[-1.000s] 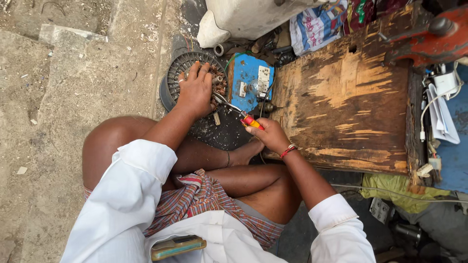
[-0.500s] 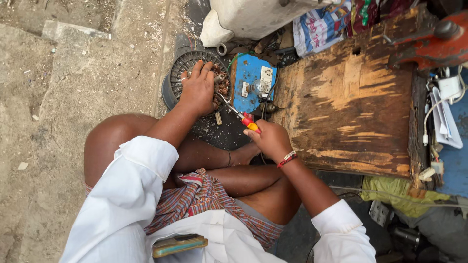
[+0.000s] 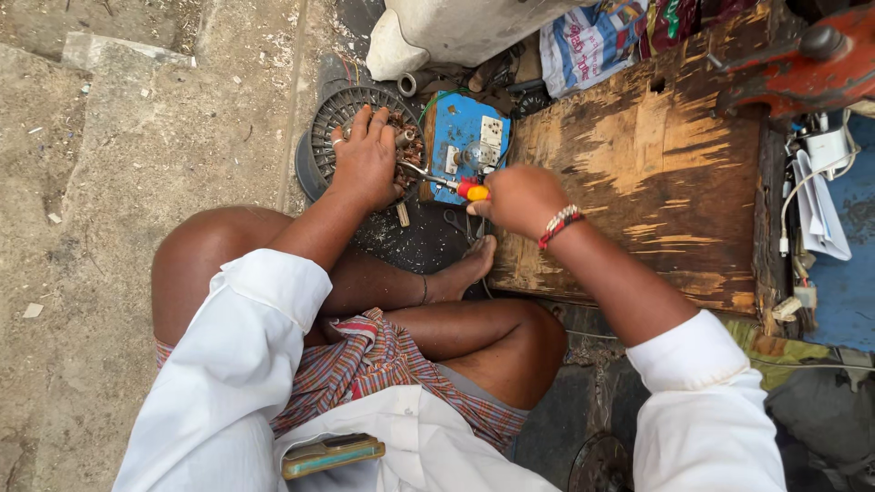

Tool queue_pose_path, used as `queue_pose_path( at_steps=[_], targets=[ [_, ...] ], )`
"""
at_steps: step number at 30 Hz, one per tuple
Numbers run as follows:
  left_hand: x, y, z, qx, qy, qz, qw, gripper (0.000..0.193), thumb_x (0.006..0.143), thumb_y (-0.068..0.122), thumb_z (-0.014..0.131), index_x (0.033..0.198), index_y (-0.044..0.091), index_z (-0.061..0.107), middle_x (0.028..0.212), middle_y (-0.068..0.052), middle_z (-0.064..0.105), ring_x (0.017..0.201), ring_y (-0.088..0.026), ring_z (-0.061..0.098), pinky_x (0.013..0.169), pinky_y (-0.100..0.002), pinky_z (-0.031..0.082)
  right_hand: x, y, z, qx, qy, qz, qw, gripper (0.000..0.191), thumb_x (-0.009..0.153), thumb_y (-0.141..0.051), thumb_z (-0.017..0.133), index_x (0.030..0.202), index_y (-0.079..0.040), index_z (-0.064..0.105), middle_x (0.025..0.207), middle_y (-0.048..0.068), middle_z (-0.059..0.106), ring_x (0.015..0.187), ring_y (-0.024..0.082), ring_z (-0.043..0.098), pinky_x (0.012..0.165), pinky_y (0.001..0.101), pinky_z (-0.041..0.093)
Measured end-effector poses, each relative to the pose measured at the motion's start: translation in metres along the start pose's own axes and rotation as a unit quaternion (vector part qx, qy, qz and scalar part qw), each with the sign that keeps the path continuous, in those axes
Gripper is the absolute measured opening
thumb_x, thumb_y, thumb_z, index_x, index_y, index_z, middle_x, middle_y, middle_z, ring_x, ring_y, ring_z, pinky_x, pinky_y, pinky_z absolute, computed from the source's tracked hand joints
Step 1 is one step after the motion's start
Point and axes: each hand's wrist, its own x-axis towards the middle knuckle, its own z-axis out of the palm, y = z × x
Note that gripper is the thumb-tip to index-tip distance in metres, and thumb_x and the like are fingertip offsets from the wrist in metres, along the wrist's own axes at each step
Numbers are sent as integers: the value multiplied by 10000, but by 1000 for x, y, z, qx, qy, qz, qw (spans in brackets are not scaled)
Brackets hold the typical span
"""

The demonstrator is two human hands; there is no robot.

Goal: The person sits on the ground holding a motor rotor with copper windings and uses pliers to pull and cut wire ends from the armature. They then use a thin file-like tool to work inside the slots, holding the rotor in their lap.

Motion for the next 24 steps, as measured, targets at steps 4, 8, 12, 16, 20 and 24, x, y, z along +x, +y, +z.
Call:
queue_pose_path(
  at_steps=[4,8,12,16,20,24],
  targets=[
    [-1,3,1,30,11,13,999,912,569,352,958,1289,15,510,1594,-161,341,1494,-380,253,1068,-729,283,27,-9,-50,-102,-38,-18,994,422,821,-542,765,925,-134,786,892,149,739,871,356,721,737,502,566],
    [-2,3,2,33,24,20,999,904,573,353,951,1290,11,518,1594,-160,357,1496,-375,274,1094,-713,295,53,-34,-84,-186,-57,-82,977,410,799,-523,797,931,-135,789,901,130,758,891,350,734,746,484,577],
    [-2,-4,2,13,13,5,1000,934,555,366,957,1301,23,512,1594,-148,352,1499,-366,261,1084,-726,288,54,-39,-91,-173,-58,-64,981,463,766,-554,822,933,-123,796,914,139,751,891,350,731,755,472,571],
    [-3,-4,5,7,28,7,1000,881,594,364,944,1291,26,523,1603,-159,360,1508,-373,266,1094,-722,292,39,-6,-62,-91,-46,-40,994,365,759,-458,806,957,-152,790,937,121,749,926,362,707,785,507,534],
    [-1,-2,4,12,6,-3,1000,982,549,390,964,1327,17,494,1596,-145,342,1499,-366,253,1093,-721,279,38,44,-6,93,4,-54,994,356,665,-340,877,923,-108,798,1001,169,645,945,345,638,785,447,521],
    [0,-3,1,4,20,1,1000,939,555,366,969,1295,17,508,1592,-160,349,1497,-379,258,1094,-729,270,40,73,63,326,-86,1,942,355,683,-230,853,985,-77,744,1021,66,667,932,205,643,815,360,525]
  ],
)
